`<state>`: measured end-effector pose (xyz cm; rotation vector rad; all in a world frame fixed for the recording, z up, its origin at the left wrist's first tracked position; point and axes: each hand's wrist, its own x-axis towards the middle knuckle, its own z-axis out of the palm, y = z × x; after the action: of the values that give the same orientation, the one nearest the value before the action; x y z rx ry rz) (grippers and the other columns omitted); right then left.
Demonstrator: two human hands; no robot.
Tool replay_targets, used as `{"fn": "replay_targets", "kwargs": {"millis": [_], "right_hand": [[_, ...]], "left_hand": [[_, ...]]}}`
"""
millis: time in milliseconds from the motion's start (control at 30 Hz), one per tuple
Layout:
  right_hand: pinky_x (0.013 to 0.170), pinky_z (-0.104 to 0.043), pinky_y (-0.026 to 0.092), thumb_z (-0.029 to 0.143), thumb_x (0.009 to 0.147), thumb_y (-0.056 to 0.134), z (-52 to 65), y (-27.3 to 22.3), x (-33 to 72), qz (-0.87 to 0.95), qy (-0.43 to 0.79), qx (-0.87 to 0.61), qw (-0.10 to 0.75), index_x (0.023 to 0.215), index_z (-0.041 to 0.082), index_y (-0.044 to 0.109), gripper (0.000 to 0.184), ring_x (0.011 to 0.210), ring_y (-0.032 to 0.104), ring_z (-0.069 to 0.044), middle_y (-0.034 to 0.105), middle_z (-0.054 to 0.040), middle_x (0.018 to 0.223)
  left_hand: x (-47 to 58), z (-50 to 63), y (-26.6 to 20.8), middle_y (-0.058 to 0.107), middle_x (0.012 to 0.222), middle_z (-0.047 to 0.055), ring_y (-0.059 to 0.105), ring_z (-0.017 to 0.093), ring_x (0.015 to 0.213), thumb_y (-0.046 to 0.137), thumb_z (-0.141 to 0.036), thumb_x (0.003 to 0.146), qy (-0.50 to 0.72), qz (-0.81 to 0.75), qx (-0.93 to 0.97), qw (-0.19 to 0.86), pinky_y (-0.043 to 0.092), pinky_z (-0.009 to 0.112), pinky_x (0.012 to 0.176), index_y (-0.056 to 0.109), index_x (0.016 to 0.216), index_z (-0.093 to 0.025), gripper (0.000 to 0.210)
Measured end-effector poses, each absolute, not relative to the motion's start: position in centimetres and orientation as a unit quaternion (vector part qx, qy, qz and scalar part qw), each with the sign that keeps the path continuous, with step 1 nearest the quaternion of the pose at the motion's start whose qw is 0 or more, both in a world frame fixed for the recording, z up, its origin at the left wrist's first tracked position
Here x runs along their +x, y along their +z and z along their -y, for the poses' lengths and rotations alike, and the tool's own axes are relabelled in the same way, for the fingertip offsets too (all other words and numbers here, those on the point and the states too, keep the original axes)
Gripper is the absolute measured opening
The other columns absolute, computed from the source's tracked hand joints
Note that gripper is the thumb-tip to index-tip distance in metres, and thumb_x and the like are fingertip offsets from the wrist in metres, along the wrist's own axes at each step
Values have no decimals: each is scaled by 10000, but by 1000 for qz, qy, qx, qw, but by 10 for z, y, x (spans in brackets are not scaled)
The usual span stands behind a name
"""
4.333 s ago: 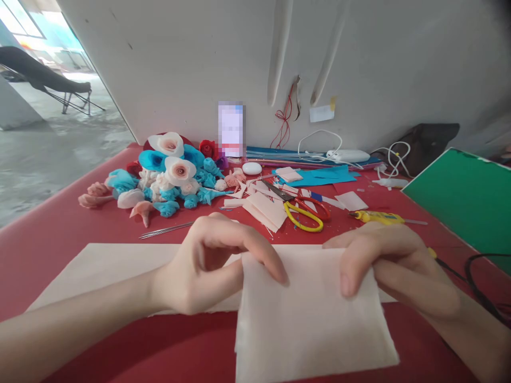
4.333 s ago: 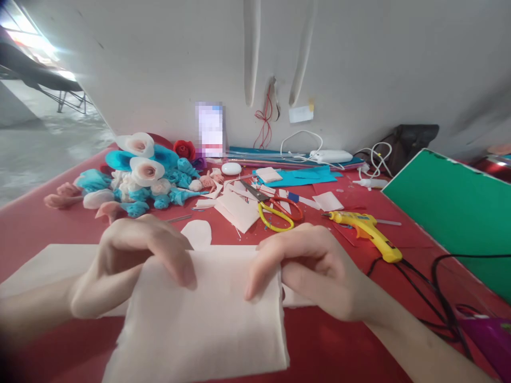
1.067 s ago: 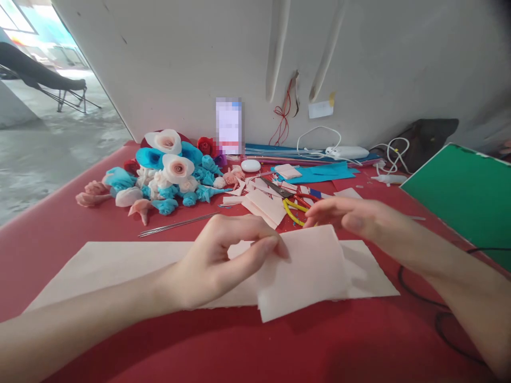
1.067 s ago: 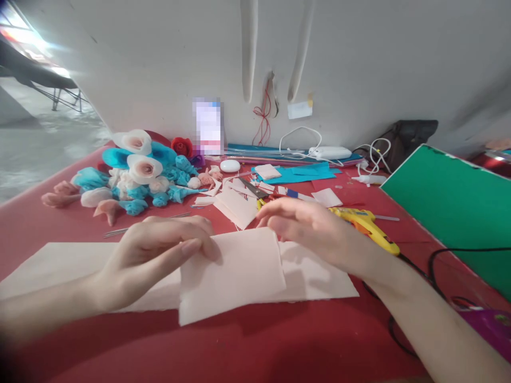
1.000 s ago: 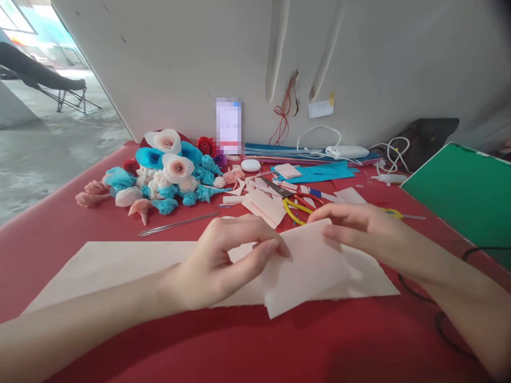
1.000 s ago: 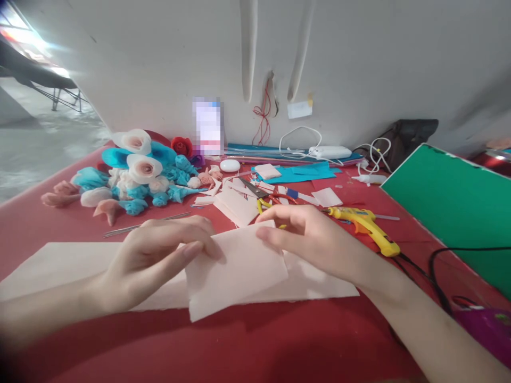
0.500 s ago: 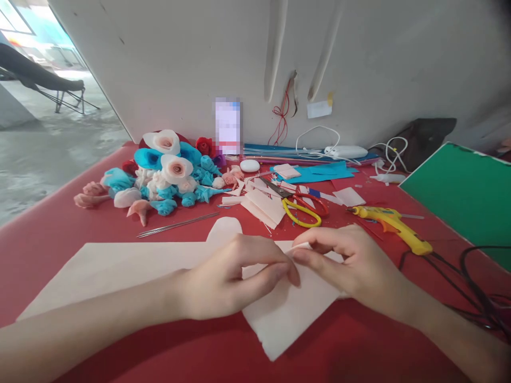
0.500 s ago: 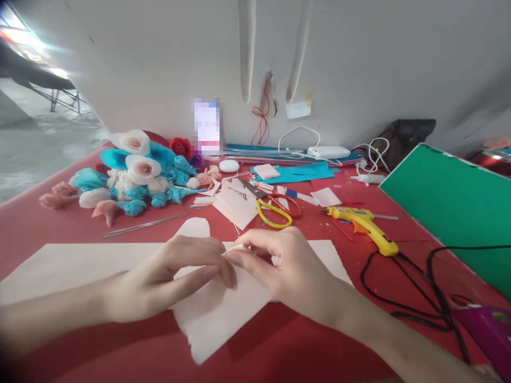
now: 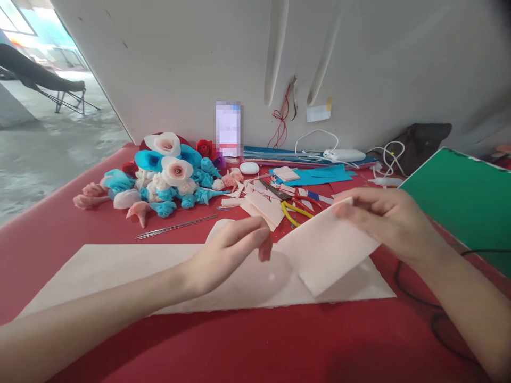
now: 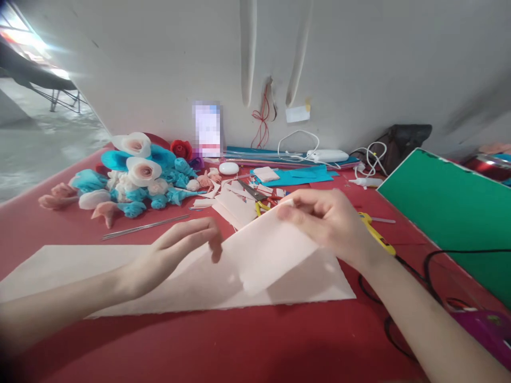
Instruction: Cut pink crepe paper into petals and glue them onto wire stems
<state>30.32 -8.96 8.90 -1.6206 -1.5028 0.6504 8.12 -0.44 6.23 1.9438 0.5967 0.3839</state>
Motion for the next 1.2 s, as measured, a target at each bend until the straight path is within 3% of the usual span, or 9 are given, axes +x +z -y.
{"fn": "replay_targets", "kwargs": {"millis": [133,267,367,500,633,733,833,1000,1200], "right_hand": [[443,-188,346,283,774,601,89,79,277,613,342,-619,352,692,191,627,126,531,512,-98,575,29,597],[487,-189,365,250,765,607,88,70,266,619,380,-611,315,720,201,650,80,572,512,-100,596,27,615],[482,-188,366,229,721,657,87,70,273,565,438,-607,346,708,196,661,36,562,526,-100,624,21,621],[436,-190,328,397,772,604,83,68,288,523,455,-586,419,757,188,623,210,502,478,-86,566,23,593],[502,-217,386,610,784,447,80,62,286,539,470,-531,455,938,201,584,458,586,474,-109,543,4,699],[498,-198,390,442,774,582,83,61,273,536,492,-529,436,946,183,579,311,576,468,-94,554,7,702],[518,-181,410,270,806,572,88,64,263,513,501,-545,435,934,169,582,164,594,501,-85,573,3,715],[555,-172,450,184,792,564,91,69,261,499,549,-523,419,1034,168,563,243,673,566,-100,625,-18,798],[555,-213,426,264,854,513,92,69,262,511,540,-505,439,1078,222,586,239,562,469,-93,541,20,678]], "left_hand": [[85,9,59,582,830,-22,536,134,813,430,-404,868,84,-248,735,625,408,195,706,558,852,-199,242],[88,17,47,517,640,-34,483,81,573,416,-350,889,-4,-207,676,707,373,174,535,524,745,-151,268],[90,21,39,460,469,-60,415,63,407,355,-333,915,-30,-188,635,749,346,167,436,482,691,-150,316],[89,20,39,415,333,-88,337,54,310,363,-349,916,-13,-194,655,730,311,146,386,486,725,-156,298],[87,17,45,492,374,-37,419,83,368,361,-413,905,107,-229,653,713,385,186,447,494,679,-151,370],[87,16,47,540,434,2,477,108,428,338,-424,910,148,-230,659,701,425,225,514,514,633,-146,431],[87,14,48,593,512,33,532,130,510,287,-435,918,132,-209,686,684,449,248,582,540,587,-145,508],[85,10,53,622,664,3,553,151,658,441,-492,839,186,-306,727,587,430,242,612,586,641,-152,419],[84,9,59,585,668,9,559,158,684,485,-406,840,176,-278,735,593,454,260,666,547,622,-143,348]]}}
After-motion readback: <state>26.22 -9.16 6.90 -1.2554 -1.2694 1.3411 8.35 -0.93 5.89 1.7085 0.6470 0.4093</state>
